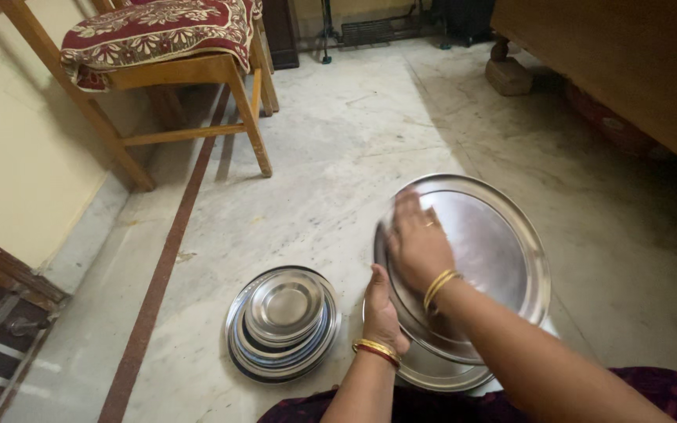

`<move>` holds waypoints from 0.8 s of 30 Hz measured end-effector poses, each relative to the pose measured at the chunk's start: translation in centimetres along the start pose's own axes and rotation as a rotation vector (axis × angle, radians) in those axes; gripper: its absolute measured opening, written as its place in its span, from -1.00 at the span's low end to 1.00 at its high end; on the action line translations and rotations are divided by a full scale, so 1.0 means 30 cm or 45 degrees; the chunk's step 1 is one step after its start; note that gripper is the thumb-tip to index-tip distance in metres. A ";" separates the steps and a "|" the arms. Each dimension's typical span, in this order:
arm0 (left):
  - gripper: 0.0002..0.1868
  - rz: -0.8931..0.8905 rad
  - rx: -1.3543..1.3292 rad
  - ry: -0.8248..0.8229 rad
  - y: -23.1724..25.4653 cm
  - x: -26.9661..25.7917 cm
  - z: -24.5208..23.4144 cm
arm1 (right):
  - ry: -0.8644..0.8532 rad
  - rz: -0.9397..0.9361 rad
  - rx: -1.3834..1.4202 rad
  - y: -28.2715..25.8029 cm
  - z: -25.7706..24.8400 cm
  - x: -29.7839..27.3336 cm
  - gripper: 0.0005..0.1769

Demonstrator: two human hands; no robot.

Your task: The person sits on the floor and wipes several metal plates and bowls with a cloth. They handle each item one at a time, wiping both sides and stacking the cleaned items into a pile.

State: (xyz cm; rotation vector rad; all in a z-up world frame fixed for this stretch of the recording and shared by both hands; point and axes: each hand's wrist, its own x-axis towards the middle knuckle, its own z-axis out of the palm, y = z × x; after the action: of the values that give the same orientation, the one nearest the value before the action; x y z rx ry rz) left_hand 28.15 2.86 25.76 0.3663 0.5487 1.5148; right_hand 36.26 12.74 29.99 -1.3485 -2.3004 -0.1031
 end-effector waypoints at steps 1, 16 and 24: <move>-0.08 0.001 -0.024 0.028 -0.004 0.004 0.000 | -0.186 -0.039 -0.010 -0.037 -0.003 -0.042 -0.18; -0.04 0.161 -0.088 -0.113 0.076 -0.006 0.003 | 0.005 0.342 -0.219 0.307 -0.061 -0.090 -0.19; 0.01 0.023 0.040 -0.084 -0.010 -0.006 0.005 | 0.029 -0.090 -0.075 0.023 -0.002 -0.040 -0.19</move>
State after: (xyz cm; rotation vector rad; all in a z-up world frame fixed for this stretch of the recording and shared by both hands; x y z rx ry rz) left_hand 28.47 2.68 25.75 0.4450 0.5190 1.5073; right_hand 37.36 12.10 29.41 -1.2880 -2.3430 -0.2092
